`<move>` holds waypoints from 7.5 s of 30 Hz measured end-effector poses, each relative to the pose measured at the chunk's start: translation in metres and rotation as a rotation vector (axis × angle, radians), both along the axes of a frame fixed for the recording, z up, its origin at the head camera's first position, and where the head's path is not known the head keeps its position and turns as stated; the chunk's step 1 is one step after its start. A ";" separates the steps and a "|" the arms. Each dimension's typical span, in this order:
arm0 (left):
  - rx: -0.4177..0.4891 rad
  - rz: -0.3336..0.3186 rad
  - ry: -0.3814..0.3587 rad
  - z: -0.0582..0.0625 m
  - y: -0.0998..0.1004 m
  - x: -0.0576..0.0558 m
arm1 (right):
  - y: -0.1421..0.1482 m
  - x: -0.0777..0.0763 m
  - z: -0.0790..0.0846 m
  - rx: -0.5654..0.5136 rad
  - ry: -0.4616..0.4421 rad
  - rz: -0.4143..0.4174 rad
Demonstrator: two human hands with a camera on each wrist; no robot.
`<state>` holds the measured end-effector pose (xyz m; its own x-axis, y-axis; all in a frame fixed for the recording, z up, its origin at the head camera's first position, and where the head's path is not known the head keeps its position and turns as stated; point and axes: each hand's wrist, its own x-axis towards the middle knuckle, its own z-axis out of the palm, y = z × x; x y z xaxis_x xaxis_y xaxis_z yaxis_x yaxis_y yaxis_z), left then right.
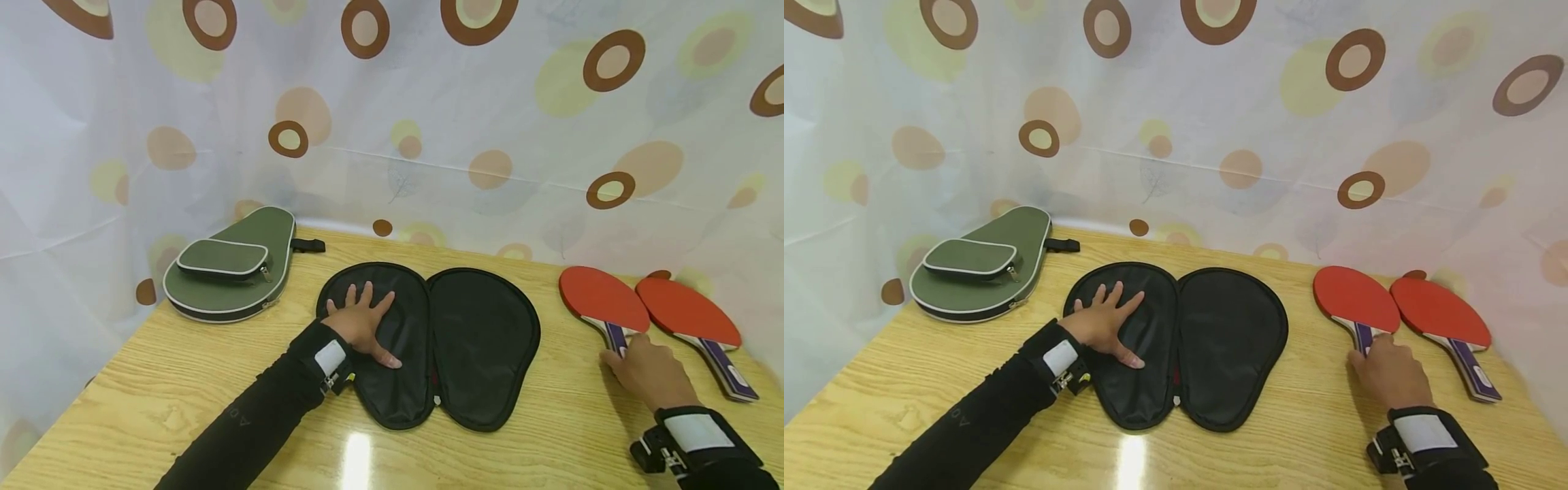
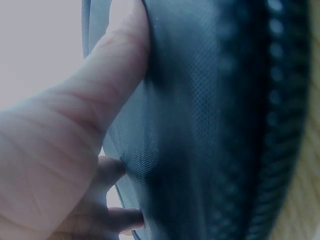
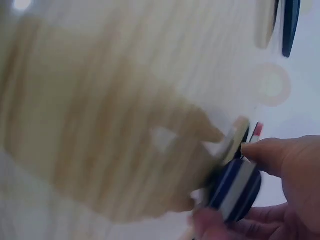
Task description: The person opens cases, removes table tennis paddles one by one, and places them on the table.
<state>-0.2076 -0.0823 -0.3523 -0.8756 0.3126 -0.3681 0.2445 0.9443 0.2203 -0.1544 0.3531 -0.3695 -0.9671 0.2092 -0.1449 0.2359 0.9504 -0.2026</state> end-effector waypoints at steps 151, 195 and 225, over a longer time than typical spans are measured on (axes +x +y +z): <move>0.434 -0.010 0.533 -0.019 0.104 0.077 | -0.146 0.025 0.004 -0.398 -0.027 0.784; 0.096 -0.344 0.231 -0.005 0.084 0.076 | -0.143 -0.020 0.009 -0.212 0.066 0.592; 0.237 -0.351 0.033 0.000 0.025 0.048 | -0.127 -0.005 0.013 -0.103 0.179 0.567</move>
